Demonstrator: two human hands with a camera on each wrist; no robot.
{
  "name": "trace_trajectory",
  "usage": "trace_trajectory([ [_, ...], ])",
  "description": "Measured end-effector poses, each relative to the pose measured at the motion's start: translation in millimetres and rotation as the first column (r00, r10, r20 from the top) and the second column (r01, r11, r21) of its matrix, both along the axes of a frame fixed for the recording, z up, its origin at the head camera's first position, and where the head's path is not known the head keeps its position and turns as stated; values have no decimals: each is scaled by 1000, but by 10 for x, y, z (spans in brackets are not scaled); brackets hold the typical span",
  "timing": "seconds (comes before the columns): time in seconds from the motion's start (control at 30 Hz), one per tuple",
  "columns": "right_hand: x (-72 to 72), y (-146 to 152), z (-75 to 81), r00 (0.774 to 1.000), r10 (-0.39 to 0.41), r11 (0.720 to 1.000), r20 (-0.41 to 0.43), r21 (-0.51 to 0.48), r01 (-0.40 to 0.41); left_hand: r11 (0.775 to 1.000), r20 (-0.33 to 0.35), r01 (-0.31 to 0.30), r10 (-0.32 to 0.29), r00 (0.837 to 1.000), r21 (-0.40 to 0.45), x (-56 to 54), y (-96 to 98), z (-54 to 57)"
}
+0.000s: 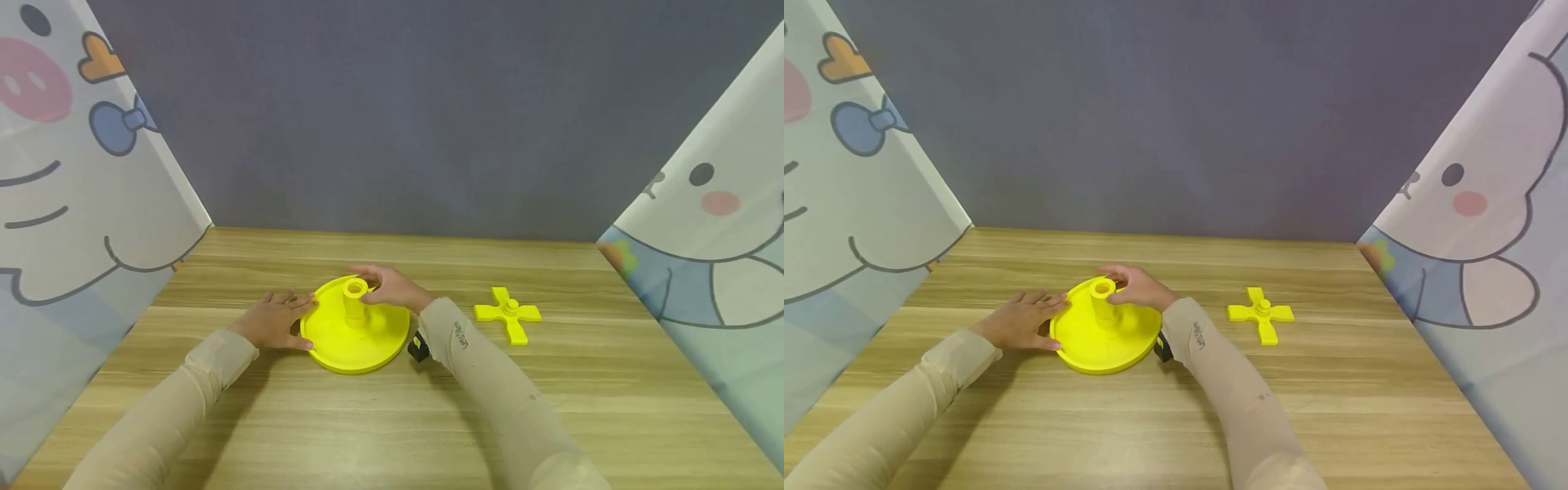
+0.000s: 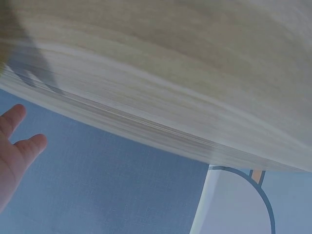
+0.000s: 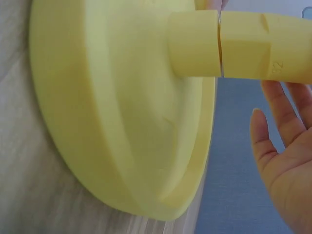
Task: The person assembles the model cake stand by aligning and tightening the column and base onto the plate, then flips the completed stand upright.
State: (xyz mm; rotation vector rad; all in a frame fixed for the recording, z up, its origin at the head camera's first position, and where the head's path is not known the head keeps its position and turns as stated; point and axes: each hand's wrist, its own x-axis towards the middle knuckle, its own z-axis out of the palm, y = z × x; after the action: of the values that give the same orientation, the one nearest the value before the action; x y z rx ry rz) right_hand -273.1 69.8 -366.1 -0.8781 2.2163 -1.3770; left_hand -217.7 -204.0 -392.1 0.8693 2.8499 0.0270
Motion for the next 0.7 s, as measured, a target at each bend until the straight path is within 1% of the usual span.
trace_trajectory([
  [0.23,15,-7,29,999,-40,998,-18,45,41,1000,12,-11,11,1000,-4,8,12,10],
  [0.4,23,-24,35,998,-30,996,-48,78,34,1000,14,-9,9,1000,1,12,10,2],
  [0.57,29,-8,34,1000,-15,997,-7,80,15,1000,3,-9,9,1000,-3,7,11,7],
  [0.7,37,-22,25,999,-35,995,14,94,33,1000,5,-13,13,1000,-14,7,11,13],
])
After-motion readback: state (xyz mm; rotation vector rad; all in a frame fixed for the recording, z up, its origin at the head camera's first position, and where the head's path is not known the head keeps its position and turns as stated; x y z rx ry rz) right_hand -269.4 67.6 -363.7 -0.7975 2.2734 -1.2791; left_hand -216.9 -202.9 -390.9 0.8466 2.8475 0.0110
